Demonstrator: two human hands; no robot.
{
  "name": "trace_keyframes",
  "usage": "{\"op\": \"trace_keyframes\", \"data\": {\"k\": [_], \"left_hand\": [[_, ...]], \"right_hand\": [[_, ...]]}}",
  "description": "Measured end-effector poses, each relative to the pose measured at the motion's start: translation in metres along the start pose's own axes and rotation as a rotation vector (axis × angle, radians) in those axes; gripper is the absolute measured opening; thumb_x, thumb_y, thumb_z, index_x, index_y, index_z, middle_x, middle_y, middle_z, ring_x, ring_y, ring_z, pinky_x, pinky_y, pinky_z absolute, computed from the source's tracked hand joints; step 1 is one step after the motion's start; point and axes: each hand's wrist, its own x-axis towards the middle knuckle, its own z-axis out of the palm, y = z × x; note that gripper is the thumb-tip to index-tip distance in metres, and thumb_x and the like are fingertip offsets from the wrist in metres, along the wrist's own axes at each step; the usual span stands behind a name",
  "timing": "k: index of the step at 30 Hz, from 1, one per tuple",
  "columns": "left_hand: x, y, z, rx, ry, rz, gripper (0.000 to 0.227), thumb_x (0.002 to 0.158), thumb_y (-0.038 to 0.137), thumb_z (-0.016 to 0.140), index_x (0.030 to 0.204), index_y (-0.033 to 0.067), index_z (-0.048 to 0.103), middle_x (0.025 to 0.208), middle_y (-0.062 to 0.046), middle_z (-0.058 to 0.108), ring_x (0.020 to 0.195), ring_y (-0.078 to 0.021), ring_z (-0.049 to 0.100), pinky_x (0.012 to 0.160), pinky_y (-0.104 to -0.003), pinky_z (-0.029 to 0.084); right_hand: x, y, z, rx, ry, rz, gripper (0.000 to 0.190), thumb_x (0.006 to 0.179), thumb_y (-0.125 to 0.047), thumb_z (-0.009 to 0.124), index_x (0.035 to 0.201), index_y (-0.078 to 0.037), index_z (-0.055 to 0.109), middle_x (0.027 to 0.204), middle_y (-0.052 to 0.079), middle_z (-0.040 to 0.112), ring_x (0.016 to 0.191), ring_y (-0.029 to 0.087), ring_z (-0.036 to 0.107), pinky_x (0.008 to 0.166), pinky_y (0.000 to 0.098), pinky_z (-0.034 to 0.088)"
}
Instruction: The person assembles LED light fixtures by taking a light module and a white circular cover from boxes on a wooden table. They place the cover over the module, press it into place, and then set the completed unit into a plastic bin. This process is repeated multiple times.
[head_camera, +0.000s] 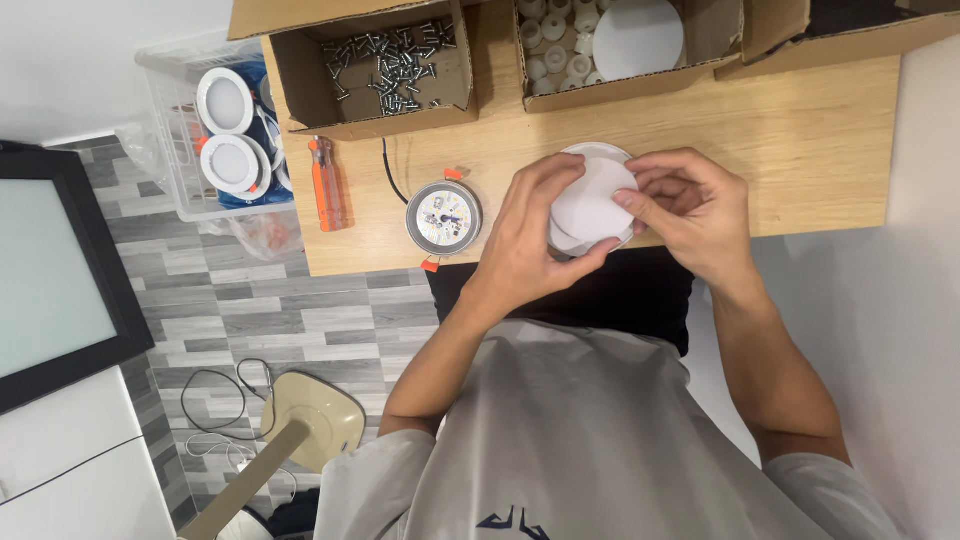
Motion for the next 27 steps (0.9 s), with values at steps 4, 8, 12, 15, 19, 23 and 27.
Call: {"op": "trace_keyframes", "data": {"k": [4, 8, 12, 15, 19, 23, 27], "left_hand": [[0.0, -0.005, -0.002, 0.025, -0.037, -0.036, 0.079, 0.088, 0.033, 0.096, 0.15, 0.0074, 0.054, 0.145, -0.012, 0.06, 0.141, -0.0367, 0.06, 0.116, -0.053, 0.054], [-0.001, -0.007, -0.002, 0.061, -0.068, -0.06, 0.077, 0.088, 0.034, 0.095, 0.149, 0.0097, 0.056, 0.144, -0.01, 0.061, 0.14, -0.0357, 0.059, 0.111, -0.053, 0.054], [-0.002, -0.01, -0.002, 0.08, -0.09, -0.073, 0.075, 0.088, 0.032, 0.096, 0.148, 0.009, 0.057, 0.143, -0.012, 0.062, 0.139, -0.0372, 0.06, 0.11, -0.054, 0.054], [-0.002, -0.01, -0.002, 0.075, -0.098, -0.097, 0.075, 0.087, 0.032, 0.096, 0.147, 0.0089, 0.058, 0.143, -0.013, 0.063, 0.139, -0.0376, 0.06, 0.11, -0.054, 0.054], [-0.002, -0.01, -0.003, 0.083, -0.124, -0.111, 0.076, 0.087, 0.032, 0.097, 0.148, 0.0092, 0.058, 0.143, -0.013, 0.063, 0.139, -0.0378, 0.059, 0.11, -0.055, 0.053], [-0.003, -0.012, -0.002, 0.075, -0.133, -0.127, 0.078, 0.085, 0.031, 0.098, 0.148, 0.0086, 0.058, 0.143, -0.013, 0.064, 0.14, -0.0376, 0.059, 0.111, -0.054, 0.053], [-0.003, -0.012, -0.002, 0.077, -0.128, -0.127, 0.078, 0.085, 0.031, 0.098, 0.148, 0.009, 0.058, 0.144, -0.012, 0.064, 0.141, -0.037, 0.059, 0.111, -0.053, 0.052]], "right_hand": [[0.003, 0.0, -0.01, -0.141, 0.054, -0.095, 0.022, 0.107, 0.012, 0.077, 0.127, 0.016, 0.069, 0.098, 0.023, 0.07, 0.079, 0.025, 0.075, 0.061, 0.0338, 0.064], [0.006, 0.005, -0.02, -0.218, 0.088, -0.158, 0.011, 0.114, 0.014, 0.07, 0.125, 0.016, 0.07, 0.098, 0.026, 0.071, 0.079, 0.029, 0.075, 0.061, 0.0352, 0.063], [0.007, 0.004, -0.017, -0.217, 0.095, -0.182, 0.01, 0.115, 0.013, 0.069, 0.124, 0.016, 0.072, 0.095, 0.026, 0.071, 0.079, 0.028, 0.073, 0.061, 0.0354, 0.061], [0.006, 0.002, -0.017, -0.209, 0.108, -0.177, 0.01, 0.116, 0.012, 0.066, 0.124, 0.015, 0.071, 0.093, 0.026, 0.071, 0.077, 0.028, 0.073, 0.06, 0.0355, 0.061], [0.006, 0.002, -0.018, -0.222, 0.109, -0.181, 0.009, 0.117, 0.01, 0.066, 0.123, 0.016, 0.071, 0.092, 0.028, 0.071, 0.076, 0.029, 0.073, 0.059, 0.0367, 0.061], [0.006, -0.001, -0.017, -0.235, 0.108, -0.184, 0.01, 0.118, 0.01, 0.065, 0.122, 0.015, 0.072, 0.09, 0.027, 0.071, 0.076, 0.028, 0.072, 0.059, 0.0367, 0.061], [0.006, -0.003, -0.016, -0.237, 0.105, -0.179, 0.01, 0.118, 0.01, 0.064, 0.123, 0.015, 0.071, 0.09, 0.027, 0.071, 0.076, 0.028, 0.072, 0.059, 0.0365, 0.061]]}}
